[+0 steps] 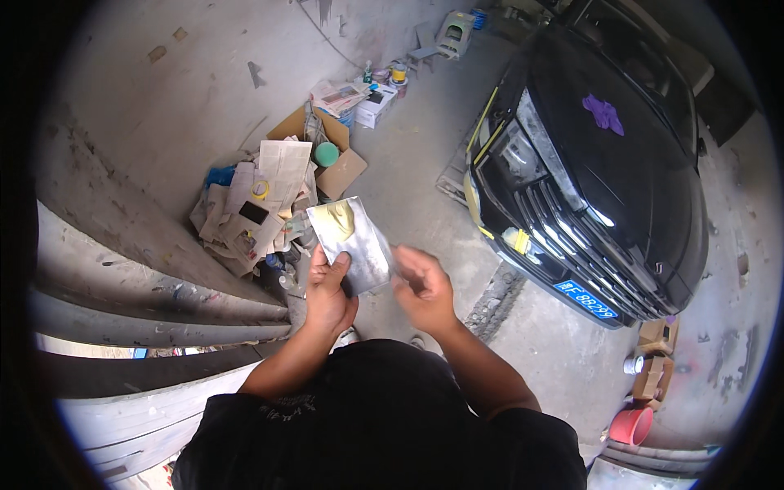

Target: The person scoops a beige paste from a container onto a metal mixing card, then uses a smaller scraper to spread the paste evenly. The person walks to a black car and applies the paste to a taped-off section of the rear quarter panel, smoothing it with the scraper.

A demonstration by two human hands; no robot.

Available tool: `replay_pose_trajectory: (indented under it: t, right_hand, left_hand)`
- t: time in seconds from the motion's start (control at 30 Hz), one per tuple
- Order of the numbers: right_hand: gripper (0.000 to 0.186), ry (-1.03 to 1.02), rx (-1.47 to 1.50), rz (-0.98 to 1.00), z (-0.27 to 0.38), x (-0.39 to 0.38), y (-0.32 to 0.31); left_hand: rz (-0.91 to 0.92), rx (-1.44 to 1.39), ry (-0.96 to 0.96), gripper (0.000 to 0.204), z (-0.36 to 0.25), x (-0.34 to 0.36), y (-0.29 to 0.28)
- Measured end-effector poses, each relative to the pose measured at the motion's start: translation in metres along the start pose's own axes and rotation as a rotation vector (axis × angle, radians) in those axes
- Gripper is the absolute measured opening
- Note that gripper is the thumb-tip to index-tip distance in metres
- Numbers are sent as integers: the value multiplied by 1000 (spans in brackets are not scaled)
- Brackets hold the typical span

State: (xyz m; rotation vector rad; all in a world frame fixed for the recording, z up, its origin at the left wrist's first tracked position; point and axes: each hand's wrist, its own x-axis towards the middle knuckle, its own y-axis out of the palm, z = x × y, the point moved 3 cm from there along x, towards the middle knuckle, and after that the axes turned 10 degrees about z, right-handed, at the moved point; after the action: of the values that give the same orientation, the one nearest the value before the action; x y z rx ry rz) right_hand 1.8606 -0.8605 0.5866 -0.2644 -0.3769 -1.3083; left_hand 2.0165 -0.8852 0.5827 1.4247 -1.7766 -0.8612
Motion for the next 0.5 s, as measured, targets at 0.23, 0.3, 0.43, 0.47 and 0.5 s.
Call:
replay_pose_trajectory:
  t: [0.23, 0.3, 0.43, 0.47, 0.5]
  right_hand:
    - [56, 118, -41, 7, 15, 8, 10]
    - [54, 47, -209, 22, 22, 17, 18]
    - [53, 22, -518, 90, 5, 2, 19]
    - [58, 0, -605, 105, 1, 1, 16]
    - [59, 36, -597, 86, -1, -2, 12]
  left_hand:
    - [30, 287, 137, 31, -4, -2, -7]
    - [36, 374, 173, 31, -5, -4, -5]
    - [48, 375, 210, 30, -12, -3, -1]
    - [51, 370, 214, 30, -15, -3, -1]
    - [53, 378, 220, 29, -17, -2, -2]
